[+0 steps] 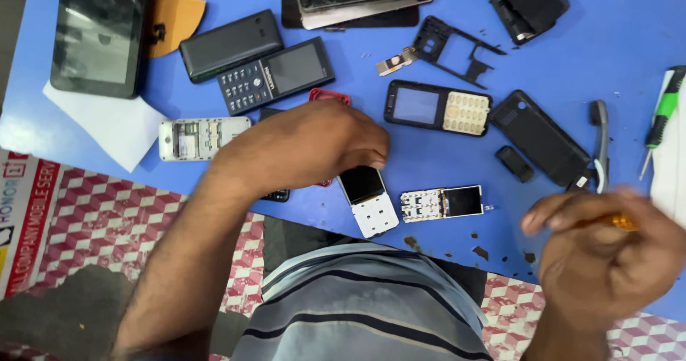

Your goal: The person disassembles several mobile phones on a blue workbench using a screwdriver and a prying tool. They remove back covers, separate internal components, and handle circuit boards and screens.

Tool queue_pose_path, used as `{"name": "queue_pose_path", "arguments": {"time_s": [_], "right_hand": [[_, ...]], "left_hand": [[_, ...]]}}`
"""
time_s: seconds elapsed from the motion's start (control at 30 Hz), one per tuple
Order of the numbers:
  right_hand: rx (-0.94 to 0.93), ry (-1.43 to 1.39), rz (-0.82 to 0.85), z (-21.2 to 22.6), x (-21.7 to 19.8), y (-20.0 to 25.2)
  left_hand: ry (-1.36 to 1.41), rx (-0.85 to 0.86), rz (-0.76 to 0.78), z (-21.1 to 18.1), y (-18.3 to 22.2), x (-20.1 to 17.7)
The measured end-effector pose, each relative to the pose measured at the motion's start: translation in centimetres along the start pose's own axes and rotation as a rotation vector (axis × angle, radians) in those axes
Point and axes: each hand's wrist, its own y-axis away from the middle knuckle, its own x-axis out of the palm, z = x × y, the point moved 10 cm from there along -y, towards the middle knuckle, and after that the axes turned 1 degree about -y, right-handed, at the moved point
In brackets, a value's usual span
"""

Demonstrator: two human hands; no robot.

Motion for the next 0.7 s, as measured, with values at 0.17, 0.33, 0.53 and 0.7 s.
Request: {"name": "queue_pose_path", "arguments": {"time_s": [0.17, 0.33, 0.53, 0.7], "right_hand": [[-0.028, 0.799, 0.38, 1.2, 6.5, 2.6], [-0.248, 0.982, 0.548, 1.3, 11.8, 2.7], [-0.339, 1.09, 0.654, 0.9, 13.2, 2.3], [-0.337, 1.079, 0.783, 0.4, 13.0, 1.6]], "left_hand": [[-0.005, 0.128, -0.038, -0.3, -2.4, 1.5], [-0.103, 0.105, -0.128, -0.7, -3.2, 1.5], [-0.191, 0.069, -0.328, -1.2, 0.0, 1.9], [-0.182, 0.124, -0.453, -1.9, 2.5, 2.2]]}}
